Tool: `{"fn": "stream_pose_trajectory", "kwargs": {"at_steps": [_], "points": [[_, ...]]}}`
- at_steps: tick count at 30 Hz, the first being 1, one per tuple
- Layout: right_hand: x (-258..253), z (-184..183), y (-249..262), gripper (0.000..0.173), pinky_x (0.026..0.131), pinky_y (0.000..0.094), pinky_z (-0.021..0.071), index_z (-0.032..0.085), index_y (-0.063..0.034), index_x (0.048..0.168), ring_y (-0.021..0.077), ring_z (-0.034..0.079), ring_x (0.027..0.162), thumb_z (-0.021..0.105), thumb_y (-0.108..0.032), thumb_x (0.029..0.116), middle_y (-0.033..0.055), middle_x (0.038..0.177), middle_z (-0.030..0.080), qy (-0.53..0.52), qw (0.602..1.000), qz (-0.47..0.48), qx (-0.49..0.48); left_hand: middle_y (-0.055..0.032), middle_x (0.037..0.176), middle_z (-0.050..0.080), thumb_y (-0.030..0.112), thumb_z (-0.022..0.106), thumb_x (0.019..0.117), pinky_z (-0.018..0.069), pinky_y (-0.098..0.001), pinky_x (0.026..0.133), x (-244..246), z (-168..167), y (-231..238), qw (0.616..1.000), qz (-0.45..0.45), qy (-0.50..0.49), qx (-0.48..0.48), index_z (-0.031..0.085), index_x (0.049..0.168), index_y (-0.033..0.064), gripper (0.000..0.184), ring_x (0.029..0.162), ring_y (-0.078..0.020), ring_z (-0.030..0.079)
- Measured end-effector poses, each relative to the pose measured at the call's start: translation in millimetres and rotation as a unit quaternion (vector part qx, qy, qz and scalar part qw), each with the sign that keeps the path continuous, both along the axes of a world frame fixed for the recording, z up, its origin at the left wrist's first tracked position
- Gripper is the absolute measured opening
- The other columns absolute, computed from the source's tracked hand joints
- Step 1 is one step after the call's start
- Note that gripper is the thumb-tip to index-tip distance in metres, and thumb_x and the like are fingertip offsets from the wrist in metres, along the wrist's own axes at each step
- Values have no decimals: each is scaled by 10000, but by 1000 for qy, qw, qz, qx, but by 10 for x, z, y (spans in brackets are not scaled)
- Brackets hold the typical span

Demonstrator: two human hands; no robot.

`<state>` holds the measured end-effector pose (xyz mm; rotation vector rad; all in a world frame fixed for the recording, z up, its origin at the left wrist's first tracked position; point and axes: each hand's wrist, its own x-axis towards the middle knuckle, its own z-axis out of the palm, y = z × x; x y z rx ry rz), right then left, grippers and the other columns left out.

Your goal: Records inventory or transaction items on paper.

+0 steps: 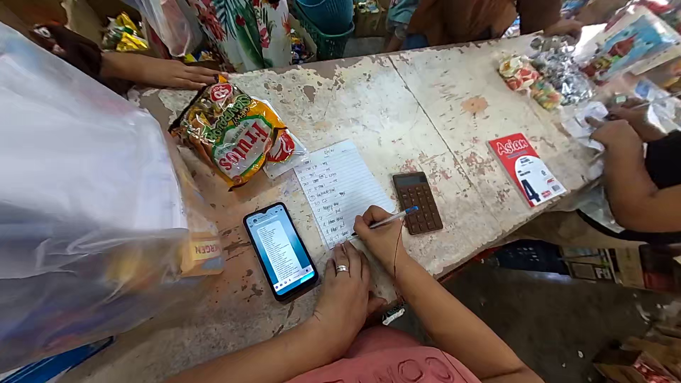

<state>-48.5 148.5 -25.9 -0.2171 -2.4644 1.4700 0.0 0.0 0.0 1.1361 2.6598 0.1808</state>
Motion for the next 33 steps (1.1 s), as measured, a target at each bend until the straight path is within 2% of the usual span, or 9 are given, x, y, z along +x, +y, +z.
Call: {"fn": "stream_pose_trajectory", "kwargs": {"at_steps": [6, 11, 15, 18, 21, 23, 27, 31, 33], "points": [[-90, 195, -138, 317, 457, 181, 346, 483, -116, 636, 6, 411, 462, 668, -41, 882, -58, 530, 448, -42, 998, 37, -14, -391, 1563, 310, 667, 435, 976, 429, -614, 1079, -9, 52, 23, 999, -3, -30, -38, 350, 1506, -137, 967, 1425, -536, 393], [-171, 91, -244, 333, 461, 201, 342, 499, -114, 639, 17, 410, 461, 699, -105, 905, -53, 526, 451, -62, 996, 58, -31, -393, 1520, 382, 716, 463, 933, 458, -605, 1059, 7, 20, 29, 1000, 11, -8, -19, 441, 1449, -144, 1003, 1396, -534, 437], [-129, 41, -266, 329, 474, 204, 359, 518, -111, 643, 17, 434, 476, 714, -136, 906, -51, 534, 471, -71, 995, 73, -6, -405, 1538, 339, 691, 449, 959, 410, -629, 1095, 6, 52, 28, 998, 5, -50, -38, 434, 1460, -127, 959, 1434, -552, 364], [-143, 68, -248, 332, 475, 209, 336, 486, -120, 616, 13, 414, 475, 688, -100, 879, -61, 526, 447, -80, 994, 71, 15, -403, 1528, 359, 716, 454, 939, 435, -622, 1075, 14, 25, 40, 999, 5, -30, -32, 450, 1450, -126, 985, 1419, -547, 394], [-166, 37, -256, 331, 468, 199, 348, 496, -112, 637, 13, 420, 469, 702, -100, 895, -54, 530, 459, -58, 996, 62, 5, -402, 1511, 386, 713, 482, 925, 456, -610, 1057, 33, -18, 30, 1000, 10, -4, -19, 471, 1433, -129, 984, 1392, -539, 439], [-144, 31, -226, 324, 472, 197, 347, 514, -110, 639, 9, 425, 477, 720, -130, 888, -57, 535, 468, -55, 995, 84, 0, -398, 1509, 394, 700, 493, 929, 457, -608, 1057, 38, -12, 38, 1000, 9, -5, -22, 476, 1429, -127, 966, 1395, -536, 436], [-126, 44, -195, 338, 465, 183, 330, 472, -131, 611, -8, 407, 472, 685, -86, 868, -73, 526, 442, -52, 994, 98, -12, -405, 1514, 378, 696, 446, 954, 441, -616, 1068, 13, 36, 30, 999, 4, -22, -28, 432, 1449, -150, 981, 1408, -535, 419], [-119, 30, -200, 310, 475, 193, 336, 493, -124, 611, -9, 421, 488, 675, -109, 862, -73, 534, 454, -58, 992, 114, 11, -388, 1488, 430, 676, 473, 957, 444, -622, 1062, -3, 49, 25, 999, 4, -36, -21, 487, 1408, -144, 935, 1405, -524, 429], [-131, 46, -194, 322, 474, 201, 332, 475, -124, 606, -2, 413, 482, 668, -92, 862, -68, 530, 443, -65, 992, 104, 17, -397, 1499, 407, 677, 466, 959, 447, -621, 1059, -5, 56, 28, 999, 2, -33, -26, 464, 1423, -151, 950, 1405, -528, 428]]}}
